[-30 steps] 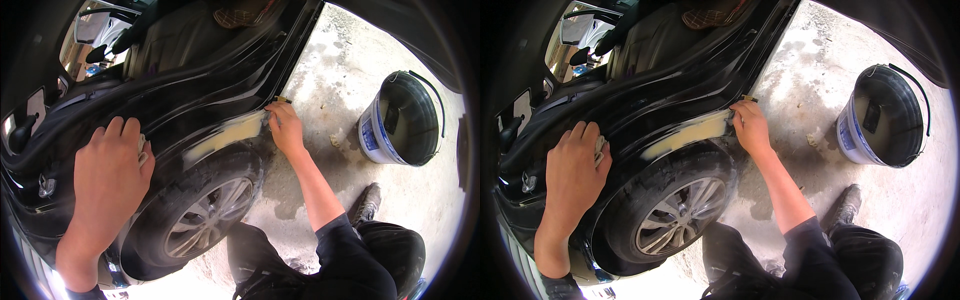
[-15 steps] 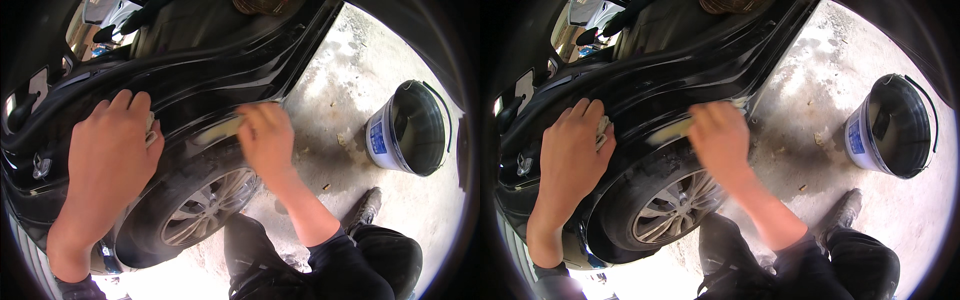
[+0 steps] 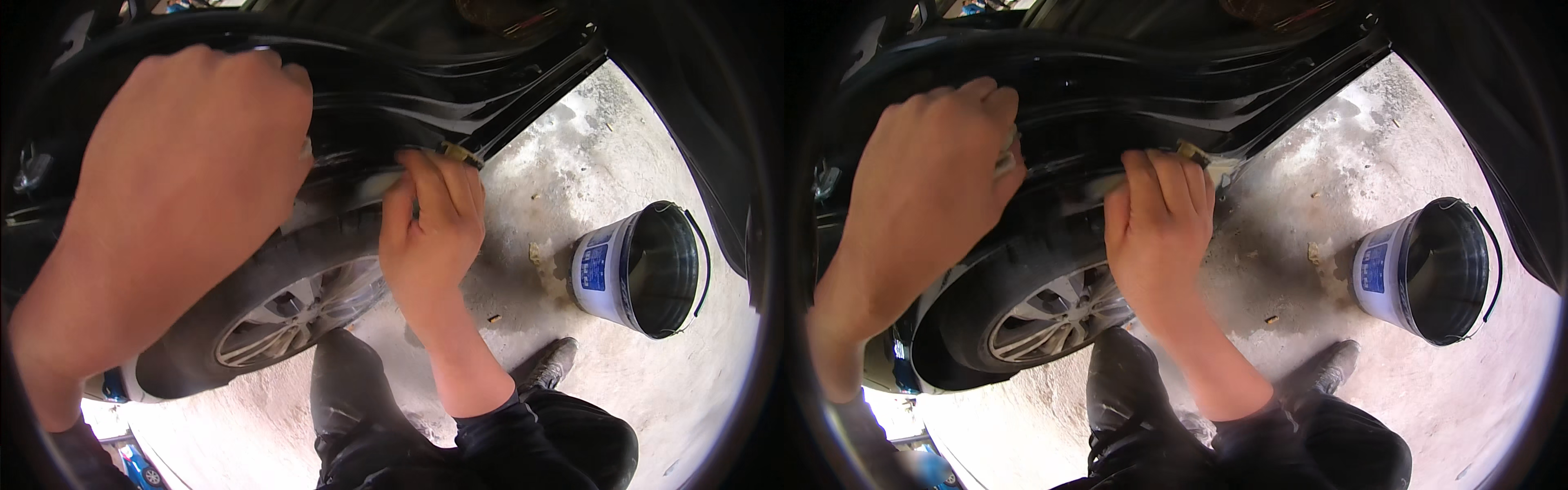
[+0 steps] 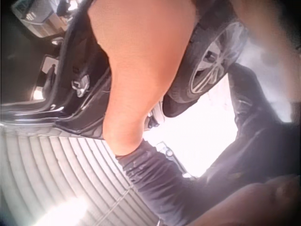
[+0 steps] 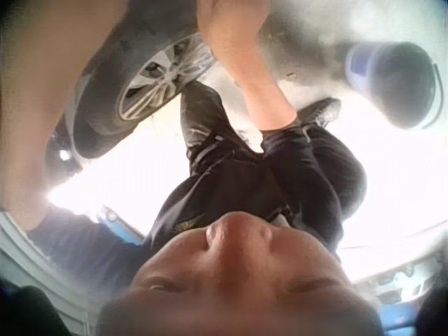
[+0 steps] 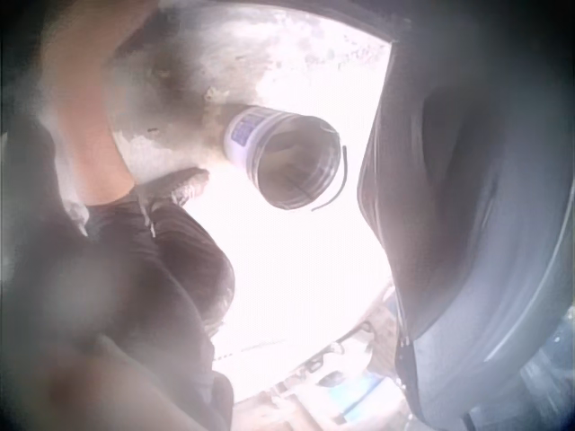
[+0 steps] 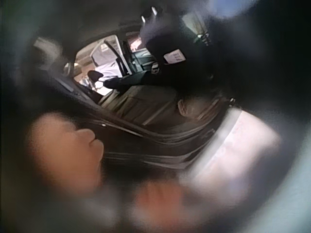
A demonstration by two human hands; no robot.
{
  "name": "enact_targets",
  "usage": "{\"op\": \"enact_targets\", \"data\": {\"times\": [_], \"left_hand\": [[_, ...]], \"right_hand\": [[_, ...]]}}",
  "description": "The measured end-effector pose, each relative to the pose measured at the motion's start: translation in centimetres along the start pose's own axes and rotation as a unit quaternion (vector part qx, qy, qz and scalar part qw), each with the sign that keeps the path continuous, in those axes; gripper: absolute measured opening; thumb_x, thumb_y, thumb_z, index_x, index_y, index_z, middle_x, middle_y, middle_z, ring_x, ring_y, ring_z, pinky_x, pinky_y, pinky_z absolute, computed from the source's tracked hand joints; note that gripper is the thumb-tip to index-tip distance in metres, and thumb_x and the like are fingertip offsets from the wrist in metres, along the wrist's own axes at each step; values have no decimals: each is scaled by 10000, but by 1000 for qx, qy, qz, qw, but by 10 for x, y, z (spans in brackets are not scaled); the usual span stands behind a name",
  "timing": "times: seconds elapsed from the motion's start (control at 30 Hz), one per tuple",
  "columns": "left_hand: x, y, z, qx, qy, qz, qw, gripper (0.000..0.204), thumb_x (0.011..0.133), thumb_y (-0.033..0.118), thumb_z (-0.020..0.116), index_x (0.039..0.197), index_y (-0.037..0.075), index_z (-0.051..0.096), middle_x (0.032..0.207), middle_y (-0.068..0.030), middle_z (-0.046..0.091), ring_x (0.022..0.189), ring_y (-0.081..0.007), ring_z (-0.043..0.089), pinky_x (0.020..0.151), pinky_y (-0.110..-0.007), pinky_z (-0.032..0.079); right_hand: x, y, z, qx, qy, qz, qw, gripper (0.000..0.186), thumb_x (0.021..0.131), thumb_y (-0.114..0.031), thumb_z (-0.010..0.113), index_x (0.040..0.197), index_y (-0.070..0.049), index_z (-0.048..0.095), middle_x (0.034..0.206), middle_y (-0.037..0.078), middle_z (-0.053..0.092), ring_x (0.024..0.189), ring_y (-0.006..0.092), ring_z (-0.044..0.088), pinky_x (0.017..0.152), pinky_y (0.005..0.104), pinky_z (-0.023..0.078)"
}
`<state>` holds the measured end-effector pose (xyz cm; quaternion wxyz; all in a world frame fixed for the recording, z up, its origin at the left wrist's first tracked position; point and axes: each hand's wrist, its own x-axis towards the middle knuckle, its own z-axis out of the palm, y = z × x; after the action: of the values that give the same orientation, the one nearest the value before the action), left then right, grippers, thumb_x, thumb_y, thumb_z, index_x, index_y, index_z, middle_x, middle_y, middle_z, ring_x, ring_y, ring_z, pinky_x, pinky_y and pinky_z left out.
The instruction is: The person applies a beige body filler to a damaged area on the car's rear quarter panel using a small spatula, then wipes the surface with a cloth. The person repeatedly dips the spatula into a bucket of liquid and continues smoothing the filler along the wheel arch.
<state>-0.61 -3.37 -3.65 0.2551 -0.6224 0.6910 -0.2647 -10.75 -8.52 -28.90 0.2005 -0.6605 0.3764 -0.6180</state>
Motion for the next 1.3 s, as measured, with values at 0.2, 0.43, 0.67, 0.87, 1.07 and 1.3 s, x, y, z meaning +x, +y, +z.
{"op": "enact_targets", "data": {"times": [0.2, 0.43, 0.67, 0.87, 1.07, 1.3], "left_hand": [[0, 3, -2, -3, -26, -23, 999, 196, 870, 97, 841, 986, -1, 717, 934, -144, 736, 867, -345, 770, 742, -442, 611], [2, 3, -3, -2, 21, 3, 1000, 195, 880, 114, 821, 989, 5, 702, 927, -139, 713, 848, -342, 754, 735, -450, 607], [5, 8, -13, -25, -20, -15, 999, 195, 876, 130, 817, 967, 7, 696, 912, -145, 698, 871, -344, 746, 729, -456, 605], [7, 10, -15, -4, -18, -8, 1000, 180, 871, 188, 804, 903, 45, 700, 891, -118, 695, 823, -311, 745, 678, -440, 614], [5, 8, -15, -27, -16, -4, 1000, 204, 879, 163, 807, 948, 16, 683, 918, -138, 696, 858, -347, 736, 720, -467, 598], [4, 5, -9, -30, -6, 4, 1000, 213, 888, 186, 799, 961, 13, 698, 932, -132, 701, 856, -331, 743, 719, -458, 605]], "right_hand": [[9, -22, -5, -77, -17, 79, 994, 208, 960, 7, 689, 1131, -52, 791, 1096, 98, 766, 1043, 329, 717, 952, 429, 571], [2, -7, -1, 24, 7, 26, 999, 223, 961, 25, 683, 1140, -49, 793, 1112, 89, 757, 1058, 319, 705, 968, 433, 551], [-10, 25, -5, 59, -13, 61, 996, 217, 957, 32, 696, 1136, -55, 782, 1124, 101, 759, 1073, 319, 703, 942, 414, 559], [-8, 21, -6, 131, 5, 102, 986, 219, 936, 40, 719, 1125, -52, 778, 1113, 104, 761, 1064, 328, 708, 947, 393, 570], [5, -12, -2, 88, 7, 81, 993, 189, 934, 36, 716, 1092, -41, 783, 1115, 111, 761, 1059, 336, 712, 930, 417, 577], [5, -4, -1, 31, 1, 113, 993, 191, 953, 24, 683, 1095, -44, 791, 1098, 124, 762, 1065, 347, 714, 913, 434, 579]]}}
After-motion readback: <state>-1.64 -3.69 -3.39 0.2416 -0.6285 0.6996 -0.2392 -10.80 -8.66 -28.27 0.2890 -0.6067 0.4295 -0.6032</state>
